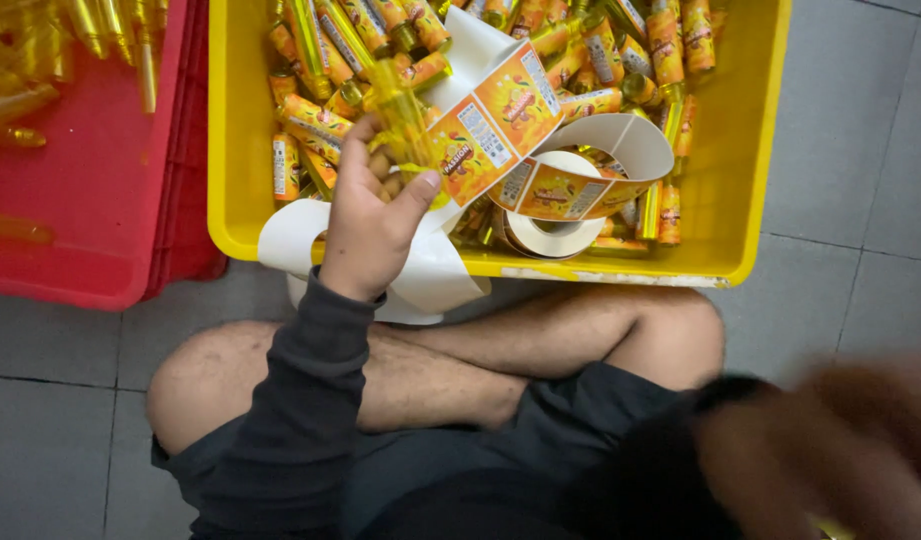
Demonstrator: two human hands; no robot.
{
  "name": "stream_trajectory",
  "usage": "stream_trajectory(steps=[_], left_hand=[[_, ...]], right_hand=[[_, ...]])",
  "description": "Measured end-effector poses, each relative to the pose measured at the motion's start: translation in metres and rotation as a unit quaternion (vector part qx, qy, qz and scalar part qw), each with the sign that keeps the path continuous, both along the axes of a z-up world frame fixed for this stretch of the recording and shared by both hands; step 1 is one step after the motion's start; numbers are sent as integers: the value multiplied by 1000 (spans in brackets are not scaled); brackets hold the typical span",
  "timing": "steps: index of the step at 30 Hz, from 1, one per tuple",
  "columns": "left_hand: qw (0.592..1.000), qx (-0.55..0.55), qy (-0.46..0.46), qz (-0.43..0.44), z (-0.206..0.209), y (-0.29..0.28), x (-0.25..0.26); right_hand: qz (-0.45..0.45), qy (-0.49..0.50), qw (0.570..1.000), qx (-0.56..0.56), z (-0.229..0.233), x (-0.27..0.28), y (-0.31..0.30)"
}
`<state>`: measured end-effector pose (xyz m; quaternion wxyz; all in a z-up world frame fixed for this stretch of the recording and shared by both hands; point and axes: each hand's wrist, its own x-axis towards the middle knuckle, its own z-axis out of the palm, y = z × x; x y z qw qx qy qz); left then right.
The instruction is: Manually applying adhesive labels to small yellow plastic bottles by peeling them from a roll and wrapping them around the containers.
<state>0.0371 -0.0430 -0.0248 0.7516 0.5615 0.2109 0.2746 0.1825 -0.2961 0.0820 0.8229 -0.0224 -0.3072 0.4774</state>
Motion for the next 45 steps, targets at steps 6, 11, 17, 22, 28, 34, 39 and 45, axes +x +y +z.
stream_trajectory(steps=[6,11,17,22,28,34,39,45], left_hand=[[999,-21,-4,-23,-18,-2,1],[998,-51,-43,-20,-37,0,12],[999,-40,-12,-24,-31,2,25],[997,-70,2,-29,-39,3,33],[994,-112,-9,-5,-46,1,32],[997,-62,-33,15,-37,-3,27],[994,-78,-72,16,-35,-1,24],[990,-106,-92,18,-47,1,23]], right_hand=[[-119,-129,981,-83,-52,4,42],[-297,-156,904,-265,-126,20,77],[-293,-217,879,-308,-175,42,90],[-288,-222,873,-324,-175,40,107],[-273,-227,876,-326,-179,36,102],[-155,-175,919,-317,-151,26,102],[-142,-181,919,-321,-151,19,108],[-148,-149,922,-327,-155,20,110]])
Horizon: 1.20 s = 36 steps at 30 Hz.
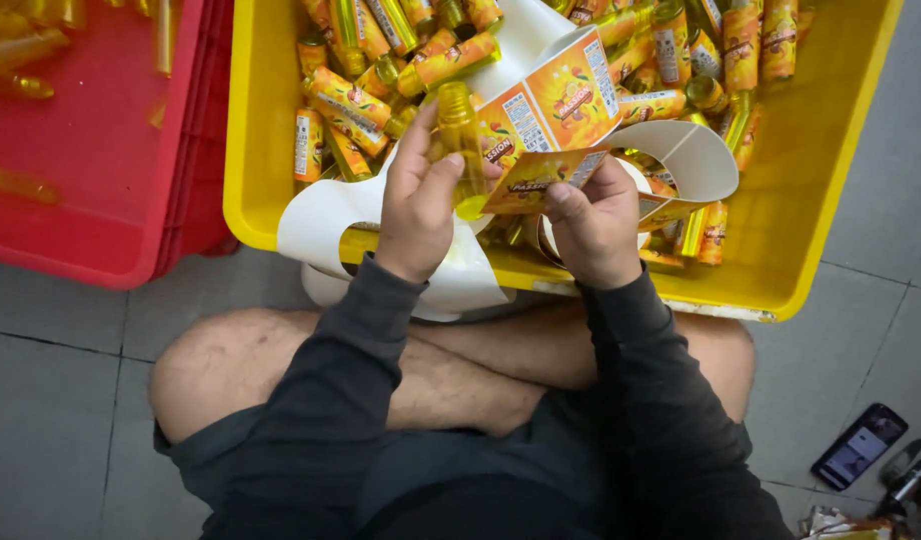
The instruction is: Manually applying adhesive labels to small yellow plastic bottles by peeling them from a roll and wrapping them around the containers.
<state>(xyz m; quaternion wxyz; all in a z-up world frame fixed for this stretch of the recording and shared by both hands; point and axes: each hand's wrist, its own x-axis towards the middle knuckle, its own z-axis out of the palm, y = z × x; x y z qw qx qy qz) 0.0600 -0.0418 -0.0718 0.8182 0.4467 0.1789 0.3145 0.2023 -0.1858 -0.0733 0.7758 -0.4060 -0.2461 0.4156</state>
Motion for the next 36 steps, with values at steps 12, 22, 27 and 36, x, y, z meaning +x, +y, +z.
stream_trajectory(steps=[12,22,27,36], left_hand=[[1000,5,18,-15,14,-3,1],[999,42,0,-32,15,-5,0],[996,77,3,-34,17,-5,-2],[998,61,-9,-35,16,-6,-3]], right_hand=[[-26,6,1000,15,5,0,1],[-68,-68,995,-16,8,-2,-3],[-71,-134,984,-88,12,-5,-4],[-61,-188,969,-145,16,-10,-2]])
